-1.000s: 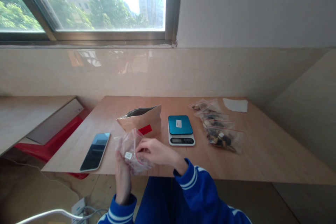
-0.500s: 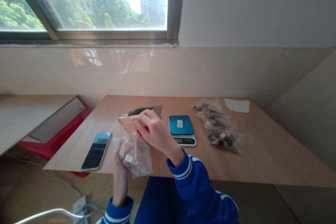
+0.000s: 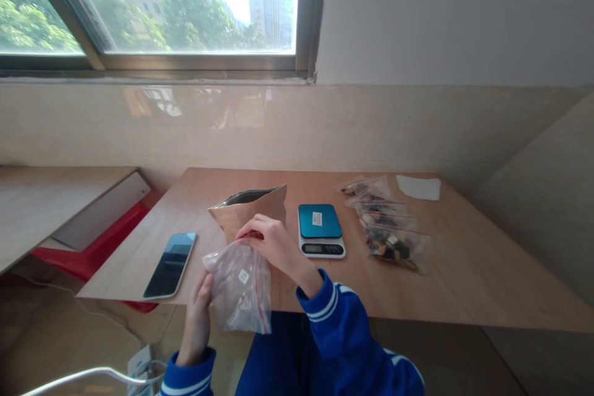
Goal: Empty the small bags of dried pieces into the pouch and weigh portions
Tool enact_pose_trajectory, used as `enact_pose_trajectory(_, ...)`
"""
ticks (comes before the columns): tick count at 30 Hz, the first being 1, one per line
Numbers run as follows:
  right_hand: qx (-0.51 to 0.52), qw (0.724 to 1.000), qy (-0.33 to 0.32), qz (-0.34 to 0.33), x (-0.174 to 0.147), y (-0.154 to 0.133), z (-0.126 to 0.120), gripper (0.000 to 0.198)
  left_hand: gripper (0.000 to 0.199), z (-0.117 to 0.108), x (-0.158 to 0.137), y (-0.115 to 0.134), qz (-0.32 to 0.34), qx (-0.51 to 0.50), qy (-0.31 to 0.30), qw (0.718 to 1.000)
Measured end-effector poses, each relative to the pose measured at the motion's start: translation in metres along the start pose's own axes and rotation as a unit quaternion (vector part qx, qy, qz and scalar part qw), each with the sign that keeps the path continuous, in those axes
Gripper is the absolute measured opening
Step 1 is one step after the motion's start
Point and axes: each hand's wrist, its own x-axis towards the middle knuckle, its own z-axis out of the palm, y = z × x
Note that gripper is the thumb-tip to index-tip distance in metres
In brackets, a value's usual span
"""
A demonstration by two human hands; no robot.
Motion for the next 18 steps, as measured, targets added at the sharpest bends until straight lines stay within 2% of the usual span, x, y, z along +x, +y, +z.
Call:
enact_pose_trajectory(2,0.009,1.000,-0.012,-0.013,0.000,0.000,0.006,0.007,0.057,0.002,0.003,0.004,0.008,-0.008,0.004,1.000)
enact_pose_trajectory(7,0.015,1.000,0.024,-0.003,0.001,0.006,0.009,0.017,0.055,0.005,0.010,0.012,0.002,0.004,0.109,0.994)
enact_pose_trajectory(9,-0.054,0.996,0.067,-0.031,0.004,0.010,0.002,0.022,0.056,-0.001,0.014,0.014,0.009,0.018,0.107,0.994)
enact_pose_trajectory(11,-0.164,0.979,0.105,-0.064,0.010,0.014,-0.008,0.040,0.060,-0.012,0.019,0.013,0.017,0.049,0.088,0.995)
enact_pose_trajectory(13,-0.260,0.957,0.109,-0.071,0.020,0.021,-0.018,0.057,0.067,-0.024,0.024,0.009,0.017,0.105,0.062,0.992)
enact_pose_trajectory(15,-0.306,0.945,0.098,-0.059,0.034,0.031,-0.028,0.054,0.072,-0.035,0.030,0.004,0.014,0.170,0.048,0.984)
enact_pose_trajectory(18,-0.322,0.938,0.123,-0.018,0.057,0.048,-0.043,0.031,0.071,-0.041,0.041,-0.006,0.032,0.258,0.040,0.965)
